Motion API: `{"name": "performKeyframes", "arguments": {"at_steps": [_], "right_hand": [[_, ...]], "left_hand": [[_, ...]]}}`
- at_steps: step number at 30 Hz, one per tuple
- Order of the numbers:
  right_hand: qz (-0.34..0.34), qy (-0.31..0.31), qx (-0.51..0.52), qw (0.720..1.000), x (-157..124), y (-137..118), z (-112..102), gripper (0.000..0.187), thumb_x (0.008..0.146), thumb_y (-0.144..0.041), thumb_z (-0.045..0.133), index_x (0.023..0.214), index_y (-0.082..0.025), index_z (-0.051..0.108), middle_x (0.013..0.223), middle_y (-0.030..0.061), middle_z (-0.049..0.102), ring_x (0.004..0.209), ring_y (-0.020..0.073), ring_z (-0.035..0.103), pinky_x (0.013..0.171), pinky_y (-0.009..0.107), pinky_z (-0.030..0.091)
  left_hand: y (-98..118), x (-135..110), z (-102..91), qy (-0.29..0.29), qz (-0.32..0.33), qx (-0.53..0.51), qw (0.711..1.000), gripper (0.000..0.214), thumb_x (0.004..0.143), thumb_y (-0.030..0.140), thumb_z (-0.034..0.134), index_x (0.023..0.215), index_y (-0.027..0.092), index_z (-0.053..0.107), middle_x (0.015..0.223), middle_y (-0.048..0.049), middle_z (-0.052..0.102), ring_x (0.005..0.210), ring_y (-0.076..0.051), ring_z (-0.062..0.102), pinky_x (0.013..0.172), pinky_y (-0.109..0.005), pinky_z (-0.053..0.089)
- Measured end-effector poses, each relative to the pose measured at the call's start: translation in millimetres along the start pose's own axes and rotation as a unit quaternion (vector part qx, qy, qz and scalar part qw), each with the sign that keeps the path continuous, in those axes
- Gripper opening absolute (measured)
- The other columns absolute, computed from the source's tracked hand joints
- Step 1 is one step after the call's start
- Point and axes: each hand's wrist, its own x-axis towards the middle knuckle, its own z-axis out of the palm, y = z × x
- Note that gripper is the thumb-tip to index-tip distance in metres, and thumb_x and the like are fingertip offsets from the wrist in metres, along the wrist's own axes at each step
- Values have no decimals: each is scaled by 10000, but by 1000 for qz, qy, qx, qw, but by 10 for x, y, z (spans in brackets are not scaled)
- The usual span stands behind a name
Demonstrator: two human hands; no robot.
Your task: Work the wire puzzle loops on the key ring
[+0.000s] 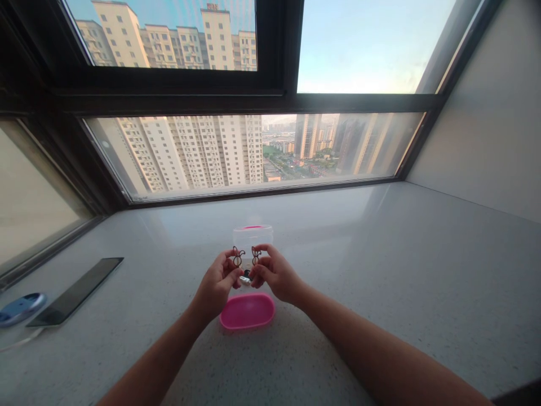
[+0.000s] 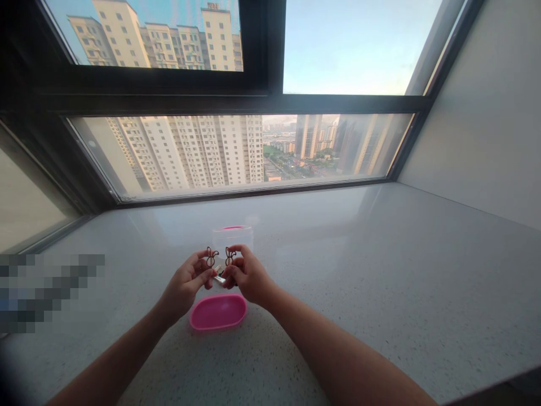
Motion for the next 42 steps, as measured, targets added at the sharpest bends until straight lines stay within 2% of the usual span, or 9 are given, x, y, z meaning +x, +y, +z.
{"name": "performKeyframes", "arguments": {"at_steps": [6,12,15,19,25,31,36,42], "right_hand": [[-5,2,3,1000,17,29,-16,333,797,-232,549,1091,-196,397,673,-38,570,499,106,582,488,241,486],[19,-18,50,998,-8,-40,11,443,741,-273,640,1106,-195,400,684,-36,583,543,131,617,561,305,531],[36,-28,72,996,-20,-66,21,378,733,-296,651,1025,-178,442,697,-18,600,562,131,620,577,306,528],[47,-17,73,996,-25,-75,4,335,712,-269,667,960,-166,467,705,-5,608,568,125,613,529,252,491],[40,-17,52,998,0,-36,-48,410,669,-245,709,996,-164,476,717,-13,586,580,114,597,508,221,457],[28,-17,16,999,34,68,-96,475,663,-259,717,1071,-177,487,698,-28,562,551,103,564,484,213,440],[19,-24,-42,999,43,99,-97,287,676,-306,702,871,-123,600,648,-2,577,536,96,526,503,222,428],[25,-33,-32,999,42,78,-79,301,675,-355,700,843,-116,628,664,6,598,528,95,526,523,234,442]], "left_hand": [[34,-7,18,8,-4,-4,1000,356,751,220,579,1084,147,477,660,48,509,547,-116,544,559,-267,463],[55,-10,21,-3,-37,-39,999,311,744,253,603,1020,130,533,739,-5,596,621,-145,586,632,-302,479],[55,-11,5,-2,-47,-59,997,247,737,256,613,943,132,559,757,-17,612,619,-145,584,628,-296,468],[47,-6,-16,-3,-39,-61,997,182,745,239,592,892,137,562,738,-10,602,585,-125,555,577,-263,439],[10,11,-32,0,-31,-29,999,161,743,229,566,876,142,539,643,26,542,512,-96,481,492,-219,390],[-79,14,-55,-2,-2,10,1000,153,781,236,504,914,160,508,597,37,527,494,-102,461,474,-213,375],[-70,-13,-73,7,35,120,992,105,796,277,503,812,180,541,596,30,543,526,-121,487,505,-220,376],[-67,-21,-72,9,50,160,986,165,802,329,510,873,190,563,592,25,569,518,-136,503,504,-225,379]]}}
